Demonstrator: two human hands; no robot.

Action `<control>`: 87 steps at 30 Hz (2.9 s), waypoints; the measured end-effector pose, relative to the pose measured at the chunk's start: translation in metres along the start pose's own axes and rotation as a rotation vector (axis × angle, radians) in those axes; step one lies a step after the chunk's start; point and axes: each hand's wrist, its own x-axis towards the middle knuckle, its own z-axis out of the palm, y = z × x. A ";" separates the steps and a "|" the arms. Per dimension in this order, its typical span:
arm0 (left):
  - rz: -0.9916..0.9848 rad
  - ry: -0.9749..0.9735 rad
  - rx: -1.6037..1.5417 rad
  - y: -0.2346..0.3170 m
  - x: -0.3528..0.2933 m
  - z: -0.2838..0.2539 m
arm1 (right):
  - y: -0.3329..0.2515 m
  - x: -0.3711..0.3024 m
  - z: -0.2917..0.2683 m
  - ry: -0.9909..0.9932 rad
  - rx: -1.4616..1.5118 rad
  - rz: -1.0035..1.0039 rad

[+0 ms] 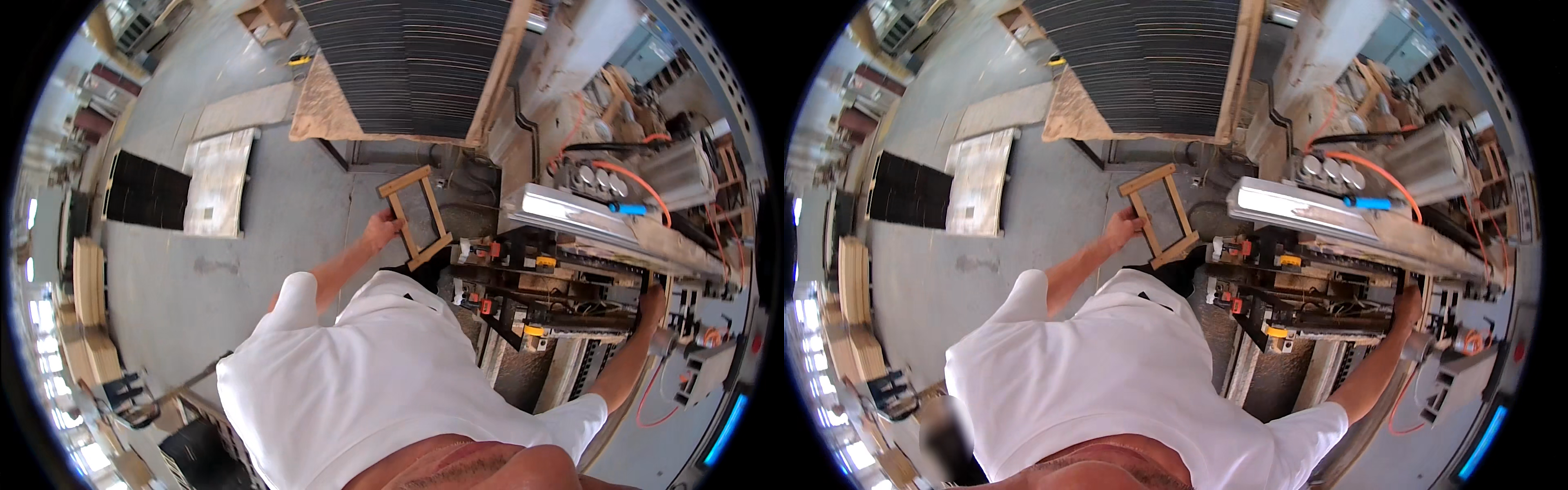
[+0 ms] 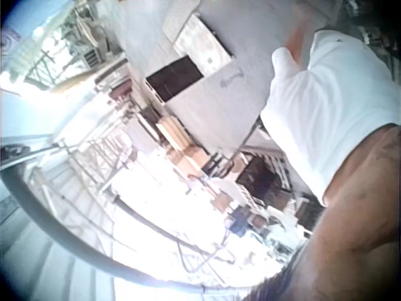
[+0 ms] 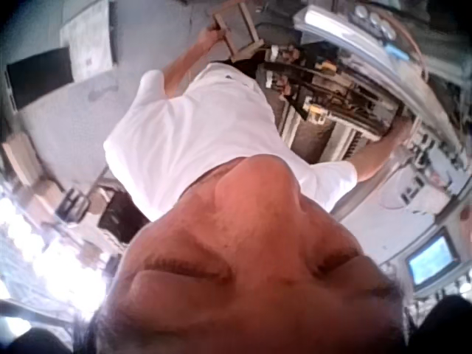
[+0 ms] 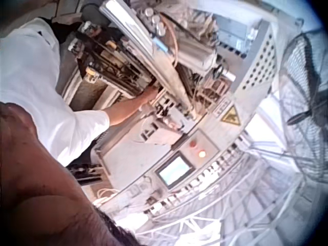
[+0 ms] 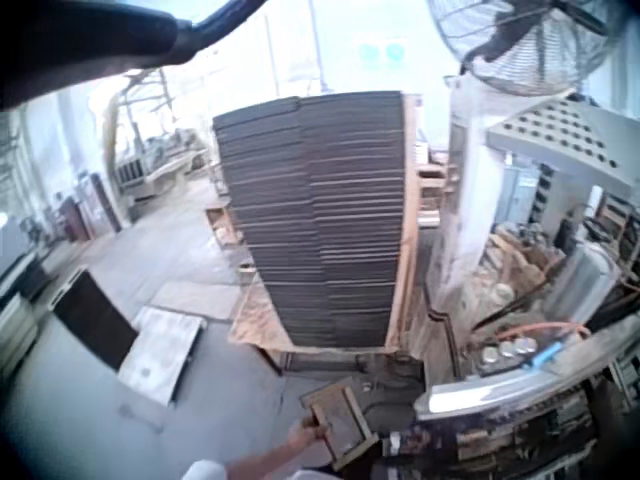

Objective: The person repeatedly picks up small rectangular wooden frames from a pile, places them into a machine, and then removes them to place them on a stack. The task involves continuous handling of the frames between the machine and the stack.

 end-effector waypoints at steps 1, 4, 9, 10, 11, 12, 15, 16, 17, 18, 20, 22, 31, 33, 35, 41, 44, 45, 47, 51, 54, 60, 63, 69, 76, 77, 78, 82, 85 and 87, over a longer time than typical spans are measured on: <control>0.024 0.058 0.009 0.004 0.001 -0.012 | 0.000 0.000 -0.002 0.013 0.013 -0.012; 0.084 0.160 -0.056 0.007 0.013 -0.063 | 0.005 0.001 -0.002 0.029 0.019 0.004; 0.164 0.314 -0.149 0.019 0.034 -0.148 | 0.000 -0.002 -0.001 -0.028 0.005 0.118; 0.171 0.342 -0.122 0.023 0.047 -0.166 | 0.012 -0.004 0.002 0.007 -0.033 0.007; 0.177 0.378 -0.088 0.029 0.057 -0.184 | 0.014 -0.010 0.001 0.046 0.022 0.084; 0.193 0.426 -0.119 0.035 0.064 -0.199 | 0.007 -0.016 -0.010 0.084 0.077 0.155; 0.221 0.547 -0.154 0.052 0.094 -0.245 | -0.039 -0.056 -0.071 0.287 0.362 0.275; 0.222 0.563 -0.128 0.059 0.112 -0.257 | -0.048 -0.075 -0.083 0.426 0.477 0.282; 0.223 0.583 -0.100 0.067 0.131 -0.272 | -0.061 -0.093 -0.094 0.566 0.593 0.284; 0.302 0.629 -0.194 0.063 0.155 -0.294 | -0.080 -0.109 -0.103 0.651 0.700 0.243; 0.232 0.642 -0.051 0.087 0.188 -0.300 | -0.124 -0.161 -0.127 0.832 0.861 0.189; 0.194 0.663 0.051 0.109 0.216 -0.313 | -0.195 -0.214 -0.153 0.855 0.793 0.088; 0.145 0.556 0.265 0.152 0.380 -0.333 | -0.420 -0.357 -0.058 -0.206 1.058 -0.024; 0.212 0.545 0.269 0.144 0.408 -0.344 | -0.437 -0.376 -0.043 -0.543 1.140 0.064; 0.165 0.579 0.440 0.139 0.425 -0.343 | -0.444 -0.397 -0.019 -0.580 0.997 0.055; 0.029 0.483 0.869 0.164 0.408 -0.304 | -0.449 -0.456 0.007 -0.546 0.916 0.291; 0.075 0.418 0.966 0.150 0.412 -0.299 | -0.453 -0.472 0.002 -0.535 0.948 0.338; 0.101 0.357 0.998 0.145 0.421 -0.307 | -0.456 -0.477 0.000 -0.526 0.963 0.362; 0.126 0.382 1.090 0.125 0.441 -0.329 | -0.456 -0.481 -0.016 -0.435 0.910 0.281; 0.715 0.041 2.234 0.086 0.428 -0.342 | -0.445 -0.482 -0.074 -0.265 0.811 0.366; 0.550 0.116 0.784 0.052 0.371 -0.318 | -0.418 -0.466 -0.159 -0.140 0.651 0.416; 0.808 -0.648 1.343 -0.045 0.309 -0.210 | -0.322 -0.553 -0.300 0.439 0.145 0.510; 0.739 -1.099 1.304 -0.072 0.286 -0.140 | -0.280 -0.620 -0.356 0.542 -0.281 0.731; -0.068 -1.108 0.858 -0.088 0.148 0.032 | -0.205 -0.755 -0.380 0.227 -0.455 1.371; 0.161 -1.288 0.629 -0.045 0.036 0.134 | -0.209 -0.771 -0.372 0.455 -0.143 1.420; 0.219 -1.276 0.534 -0.040 0.032 0.149 | -0.210 -0.774 -0.371 0.462 -0.144 1.384; 0.192 -1.289 0.478 -0.026 -0.005 0.165 | -0.226 -0.768 -0.383 0.497 -0.131 1.403; 0.442 -1.153 0.305 0.039 -0.027 0.228 | -0.251 -0.729 -0.376 0.723 -0.009 1.239; 0.406 -1.162 0.194 0.067 -0.058 0.295 | -0.272 -0.688 -0.375 0.684 -0.038 1.065; 0.307 -1.176 0.095 0.070 -0.071 0.354 | -0.283 -0.658 -0.374 0.600 -0.047 0.966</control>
